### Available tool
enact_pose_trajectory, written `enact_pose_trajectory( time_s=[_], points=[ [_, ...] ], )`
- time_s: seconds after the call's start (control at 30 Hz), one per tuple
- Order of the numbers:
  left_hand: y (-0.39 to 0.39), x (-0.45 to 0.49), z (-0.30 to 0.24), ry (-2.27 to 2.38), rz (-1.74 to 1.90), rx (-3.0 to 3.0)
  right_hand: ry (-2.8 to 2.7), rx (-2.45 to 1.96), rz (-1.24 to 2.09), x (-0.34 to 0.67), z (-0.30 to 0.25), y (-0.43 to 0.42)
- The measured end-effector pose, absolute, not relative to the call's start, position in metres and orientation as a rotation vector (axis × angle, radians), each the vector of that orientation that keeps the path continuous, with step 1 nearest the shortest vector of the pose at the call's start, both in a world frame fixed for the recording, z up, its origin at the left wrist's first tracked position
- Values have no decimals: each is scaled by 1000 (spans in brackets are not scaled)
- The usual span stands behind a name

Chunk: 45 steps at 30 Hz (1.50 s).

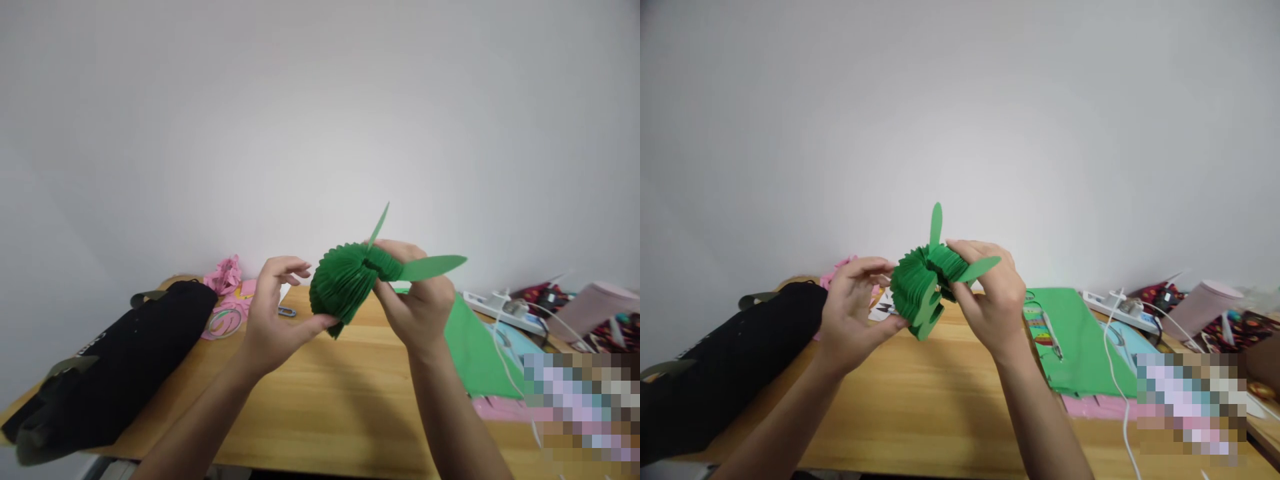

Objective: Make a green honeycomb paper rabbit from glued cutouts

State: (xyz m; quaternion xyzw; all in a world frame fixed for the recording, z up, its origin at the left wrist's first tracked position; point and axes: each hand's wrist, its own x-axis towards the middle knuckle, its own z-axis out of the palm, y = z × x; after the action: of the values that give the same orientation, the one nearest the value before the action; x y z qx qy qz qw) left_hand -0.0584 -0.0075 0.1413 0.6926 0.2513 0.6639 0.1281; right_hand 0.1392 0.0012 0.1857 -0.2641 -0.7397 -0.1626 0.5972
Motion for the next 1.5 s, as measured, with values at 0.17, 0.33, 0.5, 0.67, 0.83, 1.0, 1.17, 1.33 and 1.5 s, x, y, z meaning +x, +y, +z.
enact_pose_trajectory(
  time_s=[0.17, 0.33, 0.5, 0.67, 0.83, 1.0, 1.17, 1.33, 1.5],
  points=[
    [-4, -62, 145, 674, 1621, 2005, -1769, -548, -308, 140, 181, -2],
    [-2, -65, 139, 626, 1365, 1885, -1875, -595, -286, 138, 179, -7],
    [2, -59, 121, 501, 1221, 1632, -1973, -722, -197, 134, 173, -6],
    [6, -46, 97, 481, 1225, 1295, -2066, -1006, 43, 130, 168, -1],
    [7, -33, 59, 553, 1122, 760, -2127, -1476, 305, 125, 156, 17],
    [4, -25, 33, 605, 1055, 481, -2250, -1671, 711, 130, 129, 45],
    [6, -18, 24, 665, 1030, 417, -2245, -1793, 815, 138, 100, 61],
    [8, -15, 16, 650, 954, 452, -2190, -1900, 721, 138, 74, 66],
    [9, -20, 8, 749, 937, 451, -2182, -1845, 821, 146, 69, 63]
  ],
)
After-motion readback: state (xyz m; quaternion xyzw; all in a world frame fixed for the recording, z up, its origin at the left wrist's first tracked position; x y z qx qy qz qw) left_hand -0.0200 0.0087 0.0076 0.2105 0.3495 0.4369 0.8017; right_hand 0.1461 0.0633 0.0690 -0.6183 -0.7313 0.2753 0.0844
